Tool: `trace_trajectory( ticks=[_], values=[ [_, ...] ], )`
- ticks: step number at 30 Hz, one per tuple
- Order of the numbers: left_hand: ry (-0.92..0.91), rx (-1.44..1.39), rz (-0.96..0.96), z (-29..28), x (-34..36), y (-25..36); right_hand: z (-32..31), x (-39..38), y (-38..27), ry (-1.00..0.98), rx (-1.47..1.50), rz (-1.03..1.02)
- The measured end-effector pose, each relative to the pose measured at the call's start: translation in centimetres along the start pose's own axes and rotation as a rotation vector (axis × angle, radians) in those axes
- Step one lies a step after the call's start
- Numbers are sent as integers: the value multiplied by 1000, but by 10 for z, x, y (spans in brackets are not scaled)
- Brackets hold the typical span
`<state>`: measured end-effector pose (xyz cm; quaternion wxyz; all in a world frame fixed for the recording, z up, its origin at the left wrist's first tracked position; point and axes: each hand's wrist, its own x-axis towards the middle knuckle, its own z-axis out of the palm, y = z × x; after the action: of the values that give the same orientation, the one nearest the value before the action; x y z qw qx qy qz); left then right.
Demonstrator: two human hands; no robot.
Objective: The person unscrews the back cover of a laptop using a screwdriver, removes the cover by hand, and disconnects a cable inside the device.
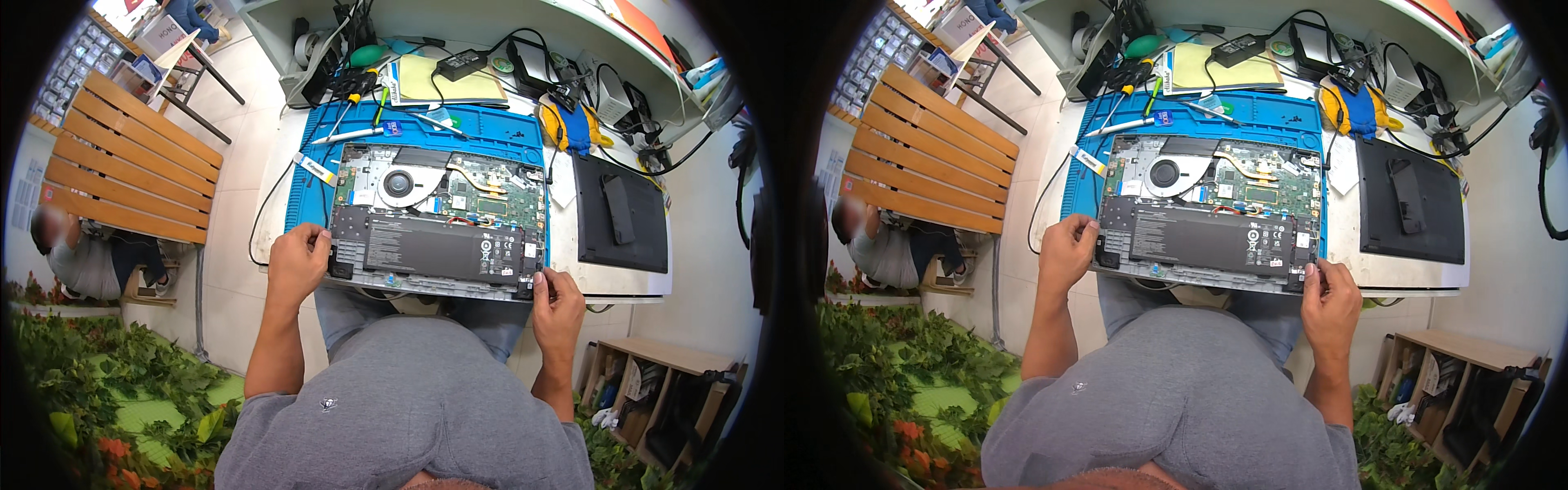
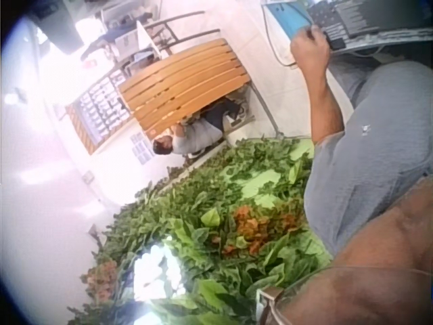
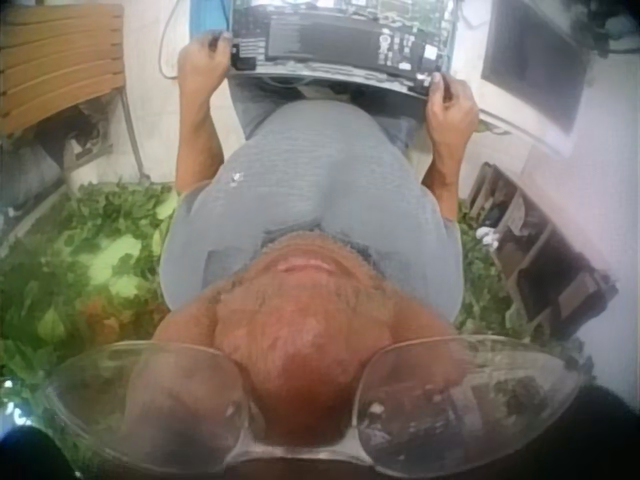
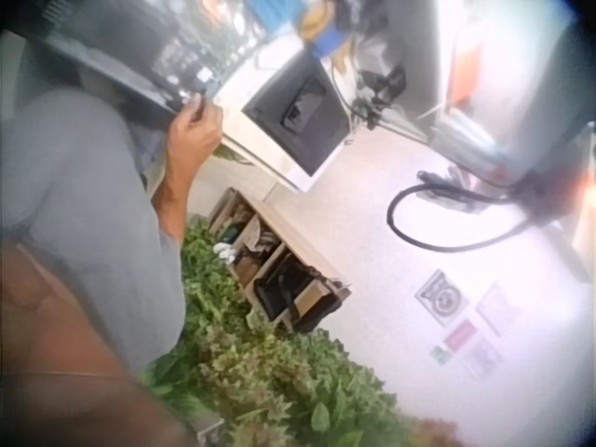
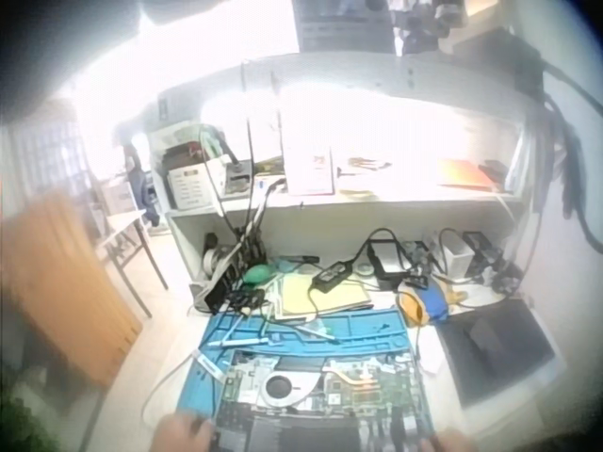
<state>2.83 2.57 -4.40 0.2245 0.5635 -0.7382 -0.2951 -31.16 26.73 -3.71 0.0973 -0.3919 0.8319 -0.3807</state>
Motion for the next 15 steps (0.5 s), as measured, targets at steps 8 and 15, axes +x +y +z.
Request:
trace_trajectory(
  ticks=[8, 15],
  values=[
    [-7, -35, -23, -4, 2, -5, 2, 2, 26, -103, 435, 307],
    [-123, -156, -158, -18, -5, 10, -2, -6, 36, -237, 826, 450]
  ],
)
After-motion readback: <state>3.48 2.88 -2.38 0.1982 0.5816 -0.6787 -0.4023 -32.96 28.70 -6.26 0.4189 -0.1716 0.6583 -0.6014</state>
